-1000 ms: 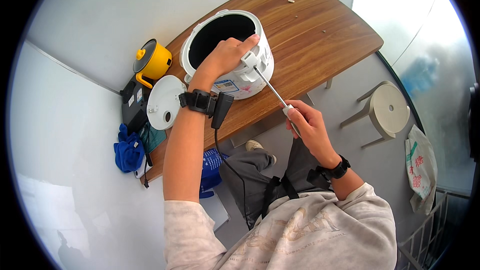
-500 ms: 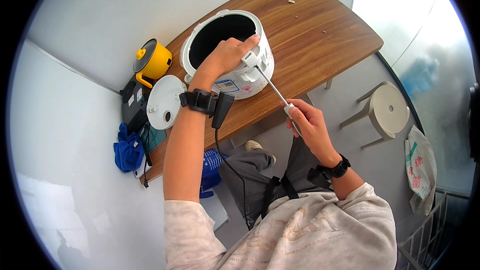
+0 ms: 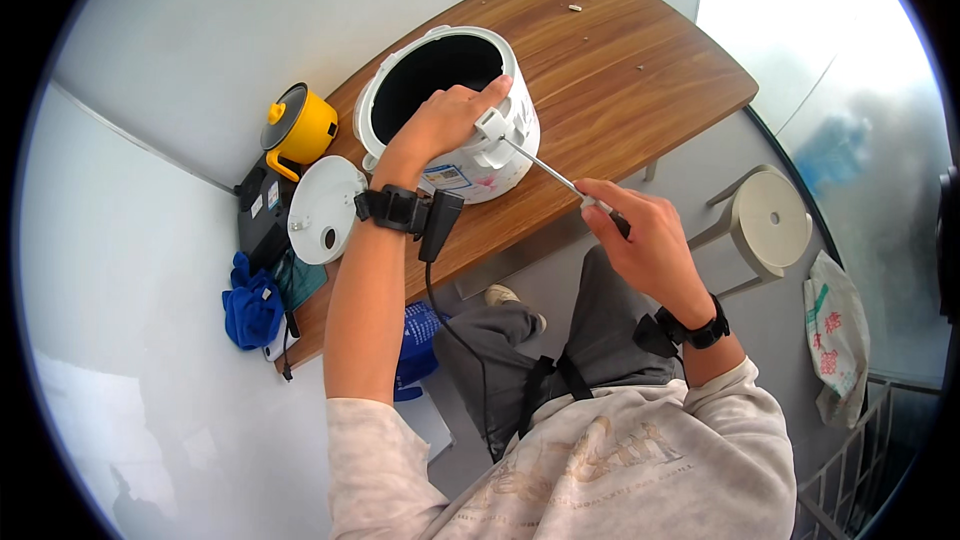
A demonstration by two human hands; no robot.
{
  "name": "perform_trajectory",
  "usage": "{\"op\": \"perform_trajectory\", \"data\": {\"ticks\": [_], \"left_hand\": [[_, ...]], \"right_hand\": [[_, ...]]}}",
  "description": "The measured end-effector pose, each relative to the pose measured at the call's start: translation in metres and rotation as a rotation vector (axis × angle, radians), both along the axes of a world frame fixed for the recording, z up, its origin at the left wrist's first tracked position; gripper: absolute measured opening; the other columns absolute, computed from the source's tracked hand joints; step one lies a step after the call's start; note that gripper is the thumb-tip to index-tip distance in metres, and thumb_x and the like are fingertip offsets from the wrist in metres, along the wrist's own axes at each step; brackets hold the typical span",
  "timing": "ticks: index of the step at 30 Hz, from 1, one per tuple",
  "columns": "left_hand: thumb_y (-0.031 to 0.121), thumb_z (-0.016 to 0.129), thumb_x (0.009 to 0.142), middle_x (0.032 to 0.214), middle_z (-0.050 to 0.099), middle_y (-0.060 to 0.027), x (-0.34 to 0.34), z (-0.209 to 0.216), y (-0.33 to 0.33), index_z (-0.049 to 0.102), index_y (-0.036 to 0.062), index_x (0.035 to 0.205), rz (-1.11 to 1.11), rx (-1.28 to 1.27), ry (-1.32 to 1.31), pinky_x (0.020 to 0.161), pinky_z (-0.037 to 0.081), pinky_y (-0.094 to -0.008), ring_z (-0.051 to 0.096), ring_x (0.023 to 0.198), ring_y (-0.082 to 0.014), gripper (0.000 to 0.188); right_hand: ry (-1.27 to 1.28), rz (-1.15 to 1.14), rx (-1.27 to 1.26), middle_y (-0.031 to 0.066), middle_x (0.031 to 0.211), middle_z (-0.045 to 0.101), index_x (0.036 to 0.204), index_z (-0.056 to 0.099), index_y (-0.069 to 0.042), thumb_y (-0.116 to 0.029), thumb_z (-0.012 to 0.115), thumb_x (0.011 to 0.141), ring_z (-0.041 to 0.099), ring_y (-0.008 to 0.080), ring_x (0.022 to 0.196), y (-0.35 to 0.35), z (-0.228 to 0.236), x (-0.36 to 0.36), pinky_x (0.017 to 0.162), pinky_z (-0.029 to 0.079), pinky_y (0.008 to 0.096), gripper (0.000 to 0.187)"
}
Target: The person disassembles a white rice cooker using a screwdriver. They remove screws from the lid, separate the lid components, and then unscrew and remove a small white plastic part from the cooker body.
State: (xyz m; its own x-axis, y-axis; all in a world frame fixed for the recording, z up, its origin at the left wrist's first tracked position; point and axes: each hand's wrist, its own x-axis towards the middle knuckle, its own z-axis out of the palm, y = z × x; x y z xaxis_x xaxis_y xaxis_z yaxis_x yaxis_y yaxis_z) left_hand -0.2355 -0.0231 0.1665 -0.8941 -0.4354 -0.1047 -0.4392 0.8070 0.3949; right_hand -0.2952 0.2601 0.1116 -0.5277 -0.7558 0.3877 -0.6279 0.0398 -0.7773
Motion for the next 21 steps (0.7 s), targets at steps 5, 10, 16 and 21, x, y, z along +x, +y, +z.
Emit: {"op": "perform_trajectory", "data": {"ticks": [5, 10, 16, 21], "left_hand": [[0.062, 0.029, 0.104, 0.083, 0.071, -0.0150, 0.005, 0.001, 0.000, 0.072, 0.0009, 0.092, -0.145, -0.062, 0.027, 0.083, 0.047, -0.0419, 0.062, 0.076, -0.0292, 0.076], [0.072, 0.033, 0.098, 0.080, 0.071, -0.0118, 0.006, 0.002, 0.007, 0.073, 0.0010, 0.085, -0.008, 0.051, 0.077, 0.080, 0.046, -0.0406, 0.061, 0.076, -0.0243, 0.083], [0.072, 0.034, 0.097, 0.082, 0.071, -0.0105, 0.006, 0.010, 0.008, 0.074, 0.0014, 0.087, 0.009, 0.105, 0.024, 0.079, 0.045, -0.0425, 0.060, 0.076, -0.0240, 0.082], [0.070, 0.034, 0.099, 0.086, 0.071, -0.0114, 0.004, 0.007, 0.007, 0.074, 0.0010, 0.089, -0.012, 0.023, 0.033, 0.078, 0.046, -0.0412, 0.061, 0.075, -0.0247, 0.080]], "right_hand": [[0.465, -0.198, 0.035, 0.0048, 0.075, 0.054, 0.117, 0.069, -0.016, -0.007, 0.070, 0.084, 0.058, 0.0229, 0.068, 0.001, 0.003, -0.003, 0.061, 0.044, 0.0365, 0.034], [0.823, -0.341, 0.002, 0.0014, 0.084, 0.054, 0.119, 0.069, -0.021, -0.002, 0.072, 0.072, 0.057, 0.0185, 0.080, -0.002, 0.009, -0.010, 0.070, 0.043, 0.0331, 0.051], [0.769, -0.365, -0.045, 0.0019, 0.085, 0.055, 0.117, 0.071, -0.020, -0.004, 0.073, 0.076, 0.057, 0.0193, 0.081, -0.003, -0.008, -0.010, 0.071, 0.044, 0.0336, 0.045], [-0.006, -0.118, -0.116, 0.0054, 0.080, 0.059, 0.117, 0.069, -0.011, -0.011, 0.072, 0.088, 0.059, 0.0197, 0.073, -0.003, -0.031, 0.003, 0.066, 0.046, 0.0332, 0.029]]}}
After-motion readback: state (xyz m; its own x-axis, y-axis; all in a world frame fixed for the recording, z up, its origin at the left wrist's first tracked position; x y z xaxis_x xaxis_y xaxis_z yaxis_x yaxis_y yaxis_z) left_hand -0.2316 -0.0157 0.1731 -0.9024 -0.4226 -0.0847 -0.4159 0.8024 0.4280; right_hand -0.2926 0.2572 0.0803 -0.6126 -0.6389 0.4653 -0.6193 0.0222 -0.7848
